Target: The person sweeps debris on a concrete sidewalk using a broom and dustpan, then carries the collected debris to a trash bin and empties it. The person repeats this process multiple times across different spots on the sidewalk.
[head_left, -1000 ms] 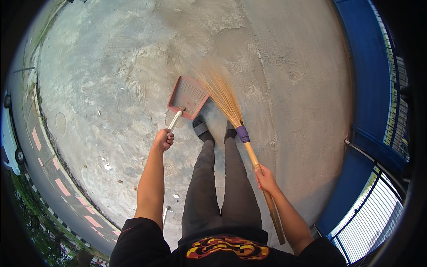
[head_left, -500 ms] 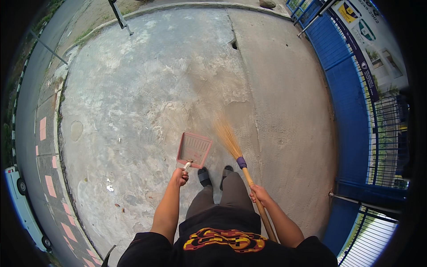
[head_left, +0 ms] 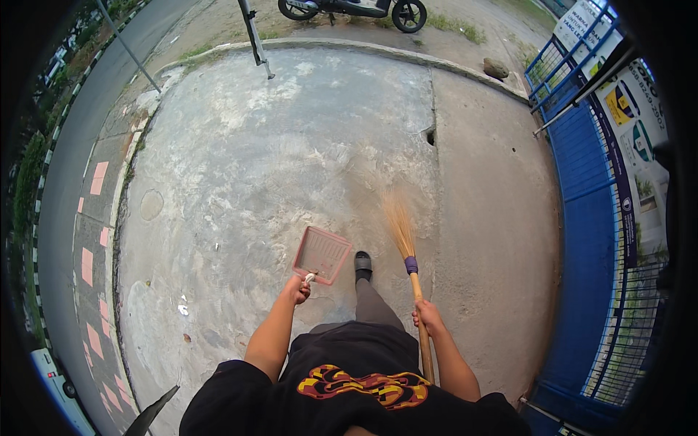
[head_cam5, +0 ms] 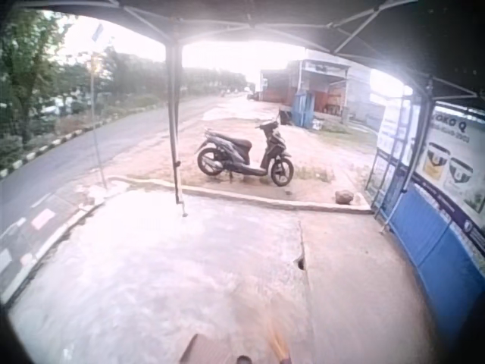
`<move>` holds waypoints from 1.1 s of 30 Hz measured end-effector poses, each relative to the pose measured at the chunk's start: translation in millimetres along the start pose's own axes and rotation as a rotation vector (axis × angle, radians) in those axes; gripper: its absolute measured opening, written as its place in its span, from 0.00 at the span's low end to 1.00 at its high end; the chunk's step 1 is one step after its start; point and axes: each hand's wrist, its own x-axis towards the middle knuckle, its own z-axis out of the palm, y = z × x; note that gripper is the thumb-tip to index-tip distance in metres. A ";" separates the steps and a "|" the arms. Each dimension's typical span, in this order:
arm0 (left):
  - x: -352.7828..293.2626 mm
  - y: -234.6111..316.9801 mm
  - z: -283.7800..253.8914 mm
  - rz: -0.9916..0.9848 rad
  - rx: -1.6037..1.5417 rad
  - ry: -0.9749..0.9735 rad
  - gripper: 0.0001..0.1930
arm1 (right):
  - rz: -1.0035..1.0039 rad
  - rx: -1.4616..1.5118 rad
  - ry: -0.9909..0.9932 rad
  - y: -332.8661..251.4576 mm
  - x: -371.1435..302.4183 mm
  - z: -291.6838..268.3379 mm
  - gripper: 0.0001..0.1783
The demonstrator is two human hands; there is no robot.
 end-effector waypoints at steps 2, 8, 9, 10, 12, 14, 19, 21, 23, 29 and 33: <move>-5.1 19.7 25.3 -0.002 -0.059 0.079 0.08 | 0.016 -0.044 -0.024 -49.9 26.1 1.8 0.10; -24.3 99.2 114.5 0.092 -0.141 -0.022 0.11 | 0.001 -0.183 -0.068 -203.4 94.8 33.0 0.10; -27.3 113.7 127.2 0.101 -0.162 -0.030 0.11 | -0.014 -0.226 -0.076 -230.4 105.5 42.6 0.10; -30.1 129.7 138.3 0.102 -0.184 -0.027 0.11 | -0.026 -0.245 -0.095 -255.1 114.5 52.9 0.10; -32.5 161.5 155.2 0.131 -0.217 -0.036 0.10 | -0.050 -0.271 -0.130 -296.5 131.5 77.3 0.10; -27.2 194.9 169.3 0.128 -0.299 -0.017 0.10 | -0.090 -0.330 -0.154 -335.2 152.1 105.0 0.11; -3.8 300.0 191.3 0.160 -0.385 -0.073 0.12 | -0.092 -0.418 -0.186 -422.7 205.6 188.6 0.12; 3.0 347.0 199.5 0.167 -0.394 -0.081 0.12 | -0.073 -0.458 -0.185 -456.0 223.3 228.1 0.12; 3.7 404.0 206.3 0.166 -0.414 -0.059 0.12 | -0.067 -0.496 -0.195 -497.3 242.6 273.4 0.12; -1.2 575.8 232.0 0.235 -0.427 0.025 0.09 | -0.070 -0.615 -0.206 -630.3 294.3 396.7 0.13; -8.5 681.5 237.7 0.255 -0.507 -0.087 0.08 | -0.118 -0.648 -0.254 -720.6 335.6 485.8 0.16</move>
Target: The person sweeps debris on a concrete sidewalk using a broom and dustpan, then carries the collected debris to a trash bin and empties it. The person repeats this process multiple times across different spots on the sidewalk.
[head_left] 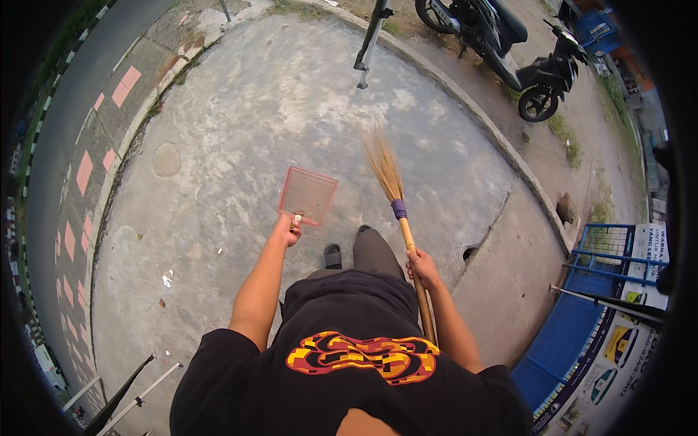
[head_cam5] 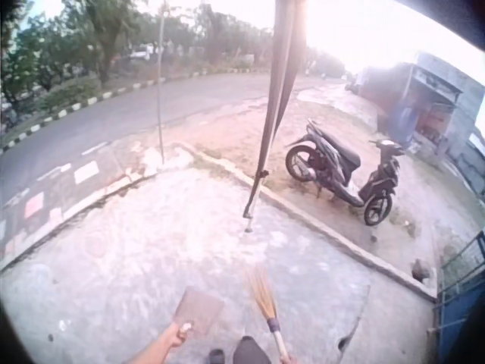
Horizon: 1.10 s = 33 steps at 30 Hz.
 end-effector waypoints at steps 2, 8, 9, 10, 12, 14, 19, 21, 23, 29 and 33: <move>13.0 40.4 23.5 0.045 -0.065 0.037 0.07 | -0.014 -0.043 -0.024 -57.9 42.0 4.8 0.19; 34.4 156.1 92.7 0.106 -0.258 0.142 0.07 | -0.069 -0.225 -0.127 -250.9 194.2 25.9 0.29; 29.6 176.8 103.3 0.112 -0.274 0.129 0.08 | -0.075 -0.244 -0.149 -282.9 214.4 37.4 0.31; 26.0 194.4 115.2 0.108 -0.295 0.118 0.08 | -0.046 -0.266 -0.132 -311.5 228.3 45.1 0.33; 26.0 242.4 146.8 0.105 -0.366 0.125 0.10 | -0.061 -0.264 -0.149 -382.2 263.4 67.7 0.34; 28.9 286.7 170.8 0.114 -0.391 0.106 0.10 | -0.050 -0.304 -0.160 -442.0 287.6 86.1 0.33; 56.9 399.1 219.0 0.126 -0.433 0.131 0.06 | -0.049 -0.465 -0.218 -599.9 387.2 152.3 0.18; 79.9 449.3 237.1 0.122 -0.408 0.147 0.06 | -0.023 -0.472 -0.169 -644.1 425.2 183.8 0.14; 105.2 502.3 252.1 0.120 -0.375 0.173 0.06 | 0.003 -0.464 -0.104 -677.9 457.7 215.4 0.15; 174.8 680.6 325.0 0.050 -0.337 0.172 0.08 | -0.167 -0.361 -0.022 -783.3 520.2 300.3 0.24; 211.0 782.1 380.5 0.001 -0.289 0.149 0.04 | -0.536 -0.832 0.141 -896.8 599.4 356.8 0.29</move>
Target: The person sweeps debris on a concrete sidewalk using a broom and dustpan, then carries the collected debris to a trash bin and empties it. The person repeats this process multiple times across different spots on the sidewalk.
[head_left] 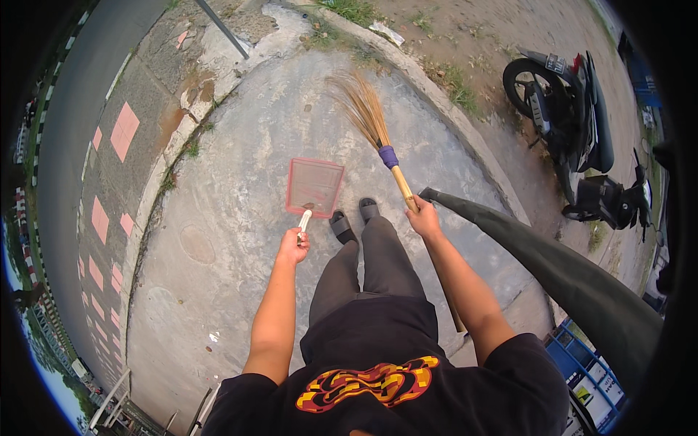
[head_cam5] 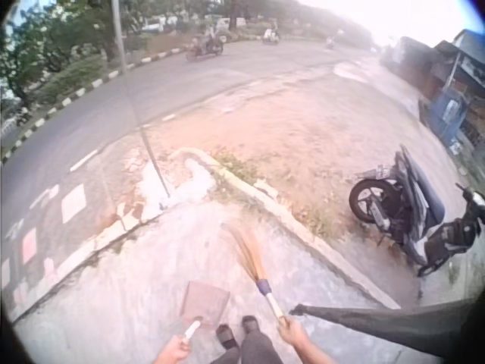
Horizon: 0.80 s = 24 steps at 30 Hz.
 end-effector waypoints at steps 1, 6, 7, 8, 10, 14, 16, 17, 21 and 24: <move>8.7 18.9 21.0 -0.016 -0.001 -0.010 0.04 | 0.012 0.011 -0.034 -19.2 37.2 -2.7 0.29; 61.6 105.3 113.9 -0.037 0.015 0.007 0.04 | -0.013 -0.053 -0.012 -115.5 257.2 7.1 0.34; 76.2 125.4 137.8 -0.032 0.013 0.037 0.05 | -0.050 -0.096 -0.007 -136.7 309.0 11.3 0.34; 90.9 146.7 160.8 -0.016 0.013 0.015 0.05 | -0.058 -0.137 0.013 -158.5 357.1 18.6 0.35; 109.3 170.0 188.1 -0.023 0.027 0.067 0.06 | -0.103 -0.209 0.025 -195.0 448.2 30.4 0.35; 161.9 232.5 244.9 -0.023 0.059 0.075 0.06 | -0.130 -0.351 -0.004 -243.9 597.4 53.0 0.36; 183.2 264.1 264.8 -0.032 0.074 0.067 0.07 | -0.029 -0.388 -0.094 -228.9 619.1 63.0 0.34; 193.3 275.2 274.8 -0.030 0.088 0.080 0.07 | 0.003 -0.394 -0.118 -213.6 618.9 63.9 0.33; 219.7 299.4 301.6 -0.010 0.183 0.157 0.06 | 0.158 -0.271 -0.214 -117.9 475.5 36.6 0.38; 232.8 304.8 308.6 -0.014 0.245 0.188 0.07 | 0.048 -0.067 -0.097 -90.1 361.3 -3.9 0.36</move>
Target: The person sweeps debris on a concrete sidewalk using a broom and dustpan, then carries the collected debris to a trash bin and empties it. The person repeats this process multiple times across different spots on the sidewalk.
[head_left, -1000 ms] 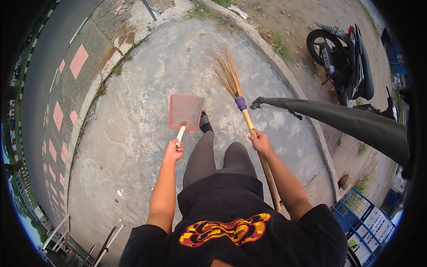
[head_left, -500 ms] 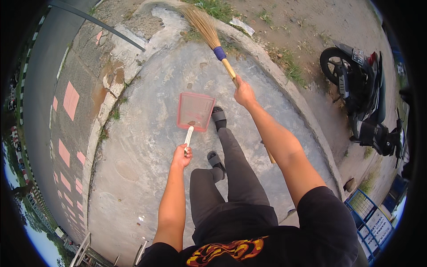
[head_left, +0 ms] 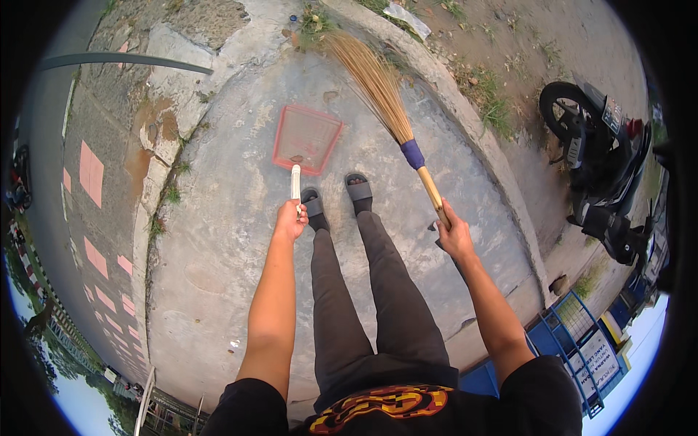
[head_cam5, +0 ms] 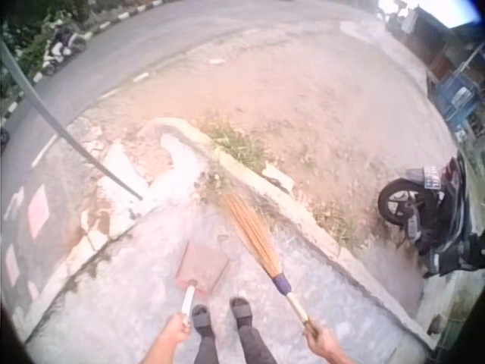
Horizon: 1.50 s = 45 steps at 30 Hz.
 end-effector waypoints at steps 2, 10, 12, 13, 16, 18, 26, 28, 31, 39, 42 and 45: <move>5.5 0.5 -2.2 -0.014 0.026 0.001 0.08 | 0.021 0.017 0.018 -4.5 -11.6 -10.6 0.34; 7.2 4.9 -32.9 -0.045 0.006 0.002 0.06 | 0.075 -0.276 0.074 -112.5 199.2 29.1 0.27; 4.2 10.7 -38.8 -0.048 0.052 -0.014 0.07 | 0.153 -0.257 0.037 -112.5 171.6 41.4 0.27; 4.1 13.3 -40.3 -0.059 0.071 -0.006 0.07 | 0.212 -0.219 -0.001 -101.5 132.4 41.3 0.27; 6.2 21.9 -44.3 -0.049 0.088 -0.030 0.08 | 0.302 -0.069 -0.023 -65.2 5.7 35.6 0.30; 8.4 23.7 -49.7 -0.055 0.108 -0.029 0.09 | 0.080 -0.025 0.148 -53.4 -48.4 30.9 0.30; 14.7 24.3 -65.9 -0.008 0.156 -0.068 0.09 | 0.039 -0.300 0.137 -173.5 180.7 28.5 0.28; 12.8 26.1 -65.7 -0.047 0.152 -0.014 0.09 | 0.111 -0.326 0.043 -165.6 177.5 45.9 0.28; 9.7 34.0 -58.2 -0.036 0.204 -0.018 0.08 | 0.255 -0.286 -0.048 -116.1 77.5 58.5 0.28; 11.7 36.4 -48.1 -0.044 0.326 0.000 0.08 | 0.195 -0.092 0.159 -103.9 3.1 20.1 0.33; 11.9 30.2 -53.4 -0.035 0.315 0.008 0.08 | 0.144 -0.265 0.141 -124.7 132.0 24.8 0.28; 10.0 32.7 -54.2 -0.044 0.325 0.044 0.08 | 0.193 -0.298 0.067 -97.9 109.3 49.8 0.28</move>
